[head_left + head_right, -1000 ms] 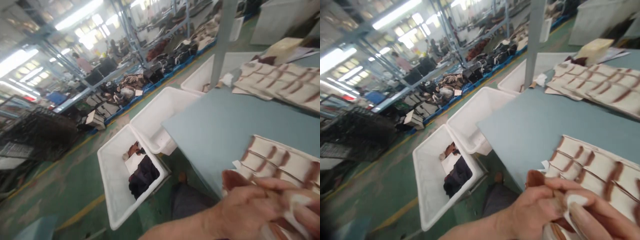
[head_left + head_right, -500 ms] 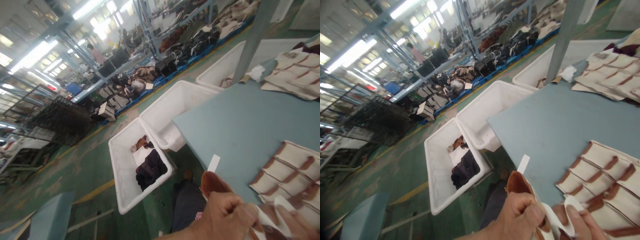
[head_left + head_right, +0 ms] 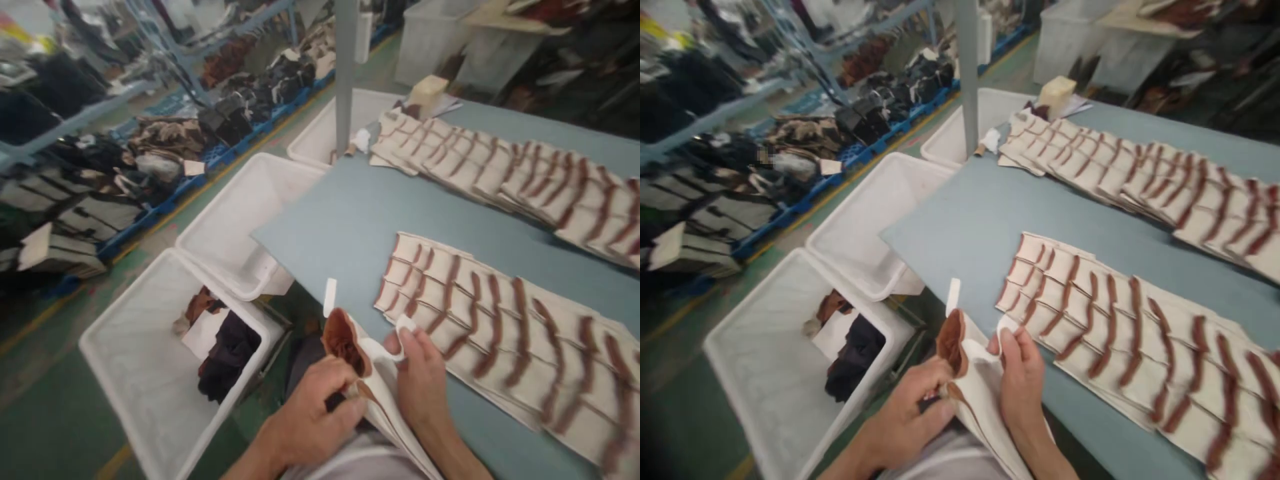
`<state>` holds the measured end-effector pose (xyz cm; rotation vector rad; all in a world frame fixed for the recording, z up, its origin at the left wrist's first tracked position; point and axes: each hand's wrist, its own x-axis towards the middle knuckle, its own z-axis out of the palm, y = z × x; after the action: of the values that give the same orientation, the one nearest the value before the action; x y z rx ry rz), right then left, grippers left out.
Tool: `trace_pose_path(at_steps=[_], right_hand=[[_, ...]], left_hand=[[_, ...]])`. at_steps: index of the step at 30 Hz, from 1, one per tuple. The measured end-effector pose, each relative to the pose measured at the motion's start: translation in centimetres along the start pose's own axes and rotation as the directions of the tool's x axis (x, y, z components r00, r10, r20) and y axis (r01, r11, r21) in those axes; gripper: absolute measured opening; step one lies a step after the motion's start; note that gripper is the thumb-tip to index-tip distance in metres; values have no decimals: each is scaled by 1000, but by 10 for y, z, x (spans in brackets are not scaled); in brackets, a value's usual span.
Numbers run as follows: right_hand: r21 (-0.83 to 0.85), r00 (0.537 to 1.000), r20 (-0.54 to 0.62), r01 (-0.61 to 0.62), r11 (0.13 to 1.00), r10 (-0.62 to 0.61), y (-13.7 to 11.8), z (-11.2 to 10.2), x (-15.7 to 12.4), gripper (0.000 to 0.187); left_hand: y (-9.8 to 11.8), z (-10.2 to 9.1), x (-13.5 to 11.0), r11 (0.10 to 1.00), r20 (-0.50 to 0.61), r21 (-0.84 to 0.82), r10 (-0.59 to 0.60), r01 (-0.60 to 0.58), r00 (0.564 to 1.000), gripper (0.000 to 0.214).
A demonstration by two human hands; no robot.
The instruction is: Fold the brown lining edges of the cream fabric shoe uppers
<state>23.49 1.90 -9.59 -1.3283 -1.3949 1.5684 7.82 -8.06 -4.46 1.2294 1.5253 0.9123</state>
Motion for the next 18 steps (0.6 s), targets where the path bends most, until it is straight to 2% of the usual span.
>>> trace_pose_path(at_steps=[2, 4, 9, 11, 13, 15, 18], right_hand=[[40, 996, -88, -21, 999, 25, -6, -1, 0, 32], [102, 995, -104, 9, 995, 2, -18, -9, 1, 26], [271, 968, -75, 251, 929, -240, -62, -51, -2, 21], [285, 978, -66, 208, 936, -197, -80, -67, -11, 24], [219, 993, -44, 117, 969, -110, -94, -76, -22, 29], [124, 999, -21, 51, 991, -49, -104, -78, -34, 35], [51, 997, 77, 18, 999, -22, -107, -71, -48, 44]], left_hand=[[11, -3, 14, 999, 64, -34, -28, 30, 998, 22], [21, -4, 28, 997, 109, -67, -30, 38, 994, 21], [40, -7, 55, 971, 138, -237, 70, -36, 988, 21], [47, -9, 62, 953, 132, -294, 117, -74, 984, 22], [53, -10, 65, 941, 126, -324, 143, -96, 982, 20], [59, -11, 67, 939, 137, -331, 148, -95, 979, 18], [66, -11, 66, 931, 170, -354, 160, -91, 972, 16]])
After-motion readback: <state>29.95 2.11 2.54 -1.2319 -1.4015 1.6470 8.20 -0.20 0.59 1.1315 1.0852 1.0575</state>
